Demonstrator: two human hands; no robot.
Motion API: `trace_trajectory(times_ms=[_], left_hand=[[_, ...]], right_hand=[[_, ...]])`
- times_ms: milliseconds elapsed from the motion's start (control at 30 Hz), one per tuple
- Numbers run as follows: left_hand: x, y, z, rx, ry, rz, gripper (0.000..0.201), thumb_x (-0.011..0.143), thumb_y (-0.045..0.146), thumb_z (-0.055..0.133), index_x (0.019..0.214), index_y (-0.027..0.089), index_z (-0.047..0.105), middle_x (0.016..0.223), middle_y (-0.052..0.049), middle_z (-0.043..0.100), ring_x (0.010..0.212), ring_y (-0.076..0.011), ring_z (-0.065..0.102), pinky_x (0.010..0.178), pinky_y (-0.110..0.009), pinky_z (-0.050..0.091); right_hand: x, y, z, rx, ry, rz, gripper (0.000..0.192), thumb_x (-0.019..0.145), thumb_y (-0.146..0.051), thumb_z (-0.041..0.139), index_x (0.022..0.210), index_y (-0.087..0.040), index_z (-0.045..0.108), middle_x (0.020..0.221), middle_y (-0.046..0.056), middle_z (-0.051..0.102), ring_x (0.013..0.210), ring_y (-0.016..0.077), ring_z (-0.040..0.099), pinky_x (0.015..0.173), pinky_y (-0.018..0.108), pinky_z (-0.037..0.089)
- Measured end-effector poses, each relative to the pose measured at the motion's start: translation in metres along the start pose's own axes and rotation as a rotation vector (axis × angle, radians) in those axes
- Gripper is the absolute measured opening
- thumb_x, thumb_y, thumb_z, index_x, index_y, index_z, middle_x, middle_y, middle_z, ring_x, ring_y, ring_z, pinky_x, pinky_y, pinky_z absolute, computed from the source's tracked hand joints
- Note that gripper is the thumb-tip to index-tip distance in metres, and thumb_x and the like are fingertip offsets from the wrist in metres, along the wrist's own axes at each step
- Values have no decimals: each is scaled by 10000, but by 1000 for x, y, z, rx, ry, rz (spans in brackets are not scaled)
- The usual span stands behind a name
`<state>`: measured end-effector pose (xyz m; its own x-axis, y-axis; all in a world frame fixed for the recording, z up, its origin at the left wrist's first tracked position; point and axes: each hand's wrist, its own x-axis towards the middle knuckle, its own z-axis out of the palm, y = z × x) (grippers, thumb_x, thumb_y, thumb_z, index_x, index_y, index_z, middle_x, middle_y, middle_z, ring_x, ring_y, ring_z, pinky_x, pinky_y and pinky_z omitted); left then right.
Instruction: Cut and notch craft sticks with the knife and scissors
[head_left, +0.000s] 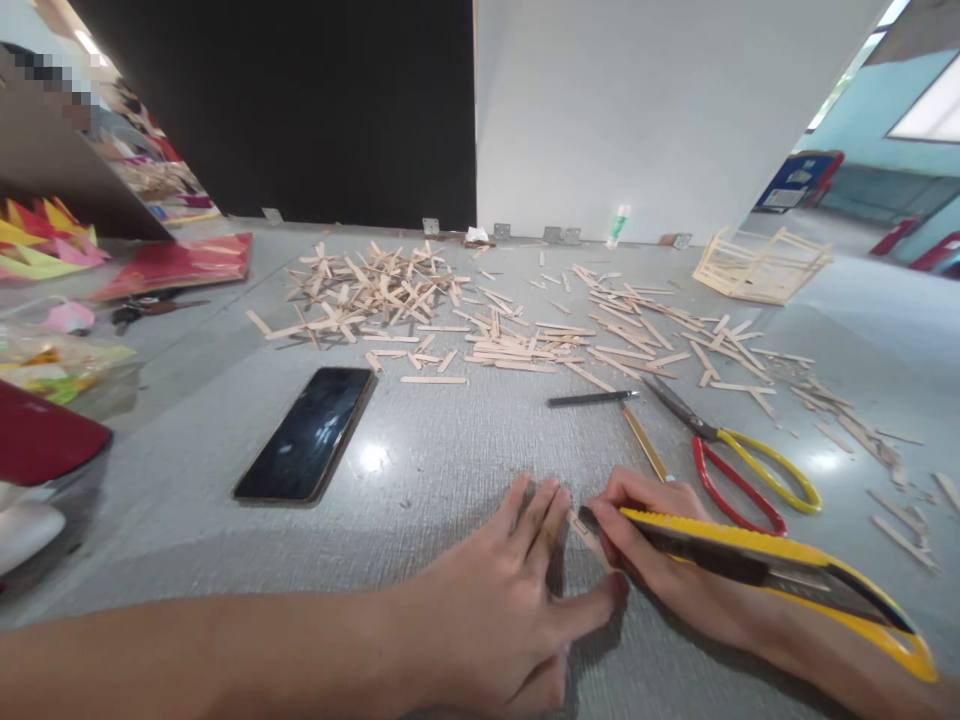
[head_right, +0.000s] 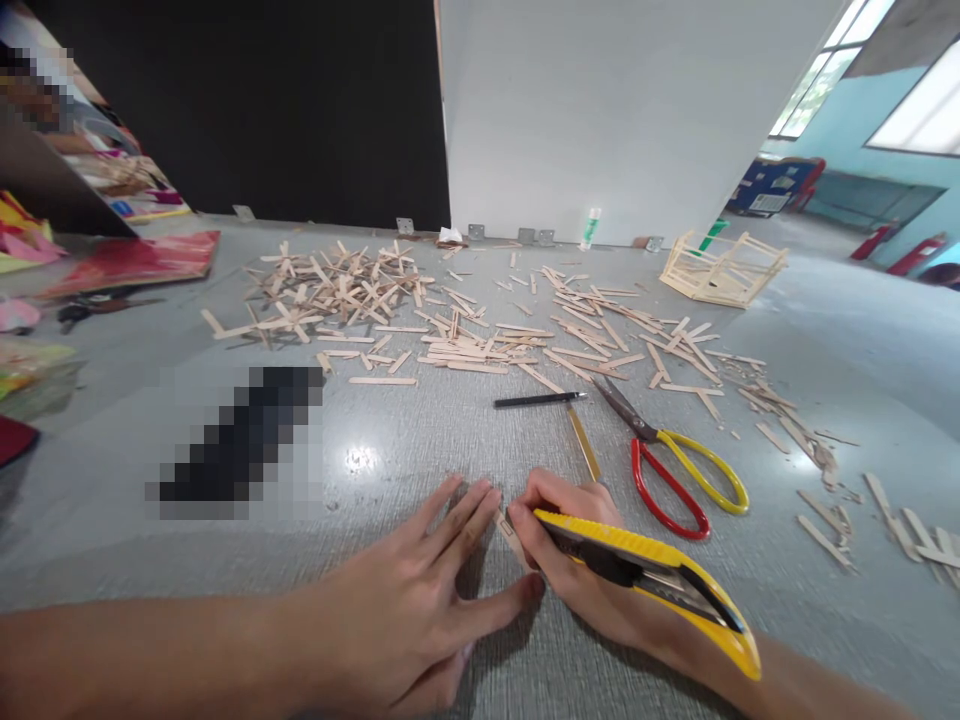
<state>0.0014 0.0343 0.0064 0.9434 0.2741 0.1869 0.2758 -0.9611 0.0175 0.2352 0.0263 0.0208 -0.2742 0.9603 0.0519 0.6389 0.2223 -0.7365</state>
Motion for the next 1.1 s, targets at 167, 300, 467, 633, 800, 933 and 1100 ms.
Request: trace_trajectory(times_ms=[167, 300, 467, 633, 800, 933, 1100], left_hand=[[-1, 0, 2, -19, 1, 1, 597, 1002, 418, 490, 1528, 156, 384, 1446, -406, 531, 1423, -537, 447, 1109, -714, 387], [0, 0, 0, -15, 4, -6, 597, 1003, 408, 491, 1533, 153, 387, 1453, -395, 533, 1419, -537, 462, 1111, -712, 382], [0, 0, -2, -16, -5, -4, 623, 989, 416, 541, 1537, 151, 407, 1470, -343, 557, 1404, -507, 509, 1125, -707, 366], [-1, 0, 1, -24, 0, -7, 626, 995, 424, 531, 1542, 153, 395, 1478, -358, 537, 1419, -516, 485, 1132, -708, 351], [-1, 0, 3, -14, 14, -2, 607, 1015, 431, 485, 1544, 153, 373, 1455, -392, 534, 1424, -536, 454, 1119, -709, 371], [-1, 0, 2, -4, -5, -10, 601, 1023, 423, 470, 1548, 150, 360, 1455, -400, 528, 1436, -536, 431, 1128, -704, 366], [-2, 3, 2, -27, -27, -25, 606, 1026, 419, 475, 1559, 161, 347, 1476, -402, 501, 1446, -556, 396, 1125, -721, 355]], right_hand=[[1, 2, -1, 45, -34, 34, 426, 1060, -487, 522, 716, -238, 550, 620, -63, 609, 577, 117, 547, 571, 263, 421], [1, 3, -1, 58, -43, 38, 424, 1063, -487, 519, 725, -235, 558, 639, -57, 609, 587, 117, 543, 574, 260, 425], [1, 2, -2, 20, -44, 23, 403, 1061, -458, 534, 726, -236, 562, 638, -59, 604, 603, 122, 551, 608, 272, 432], [0, 2, -1, 4, -33, 28, 411, 1067, -457, 520, 720, -241, 560, 634, -64, 628, 585, 124, 570, 594, 283, 435], [-1, 6, 1, -20, -14, -10, 414, 1068, -461, 508, 714, -251, 558, 636, -62, 612, 582, 139, 554, 568, 291, 447], [-1, 6, 2, -49, 9, -51, 423, 1071, -437, 491, 695, -245, 491, 632, -57, 544, 579, 142, 510, 555, 294, 415], [1, 3, 1, -91, 22, -95, 412, 1075, -417, 482, 702, -241, 475, 624, -54, 537, 590, 146, 517, 592, 301, 402]])
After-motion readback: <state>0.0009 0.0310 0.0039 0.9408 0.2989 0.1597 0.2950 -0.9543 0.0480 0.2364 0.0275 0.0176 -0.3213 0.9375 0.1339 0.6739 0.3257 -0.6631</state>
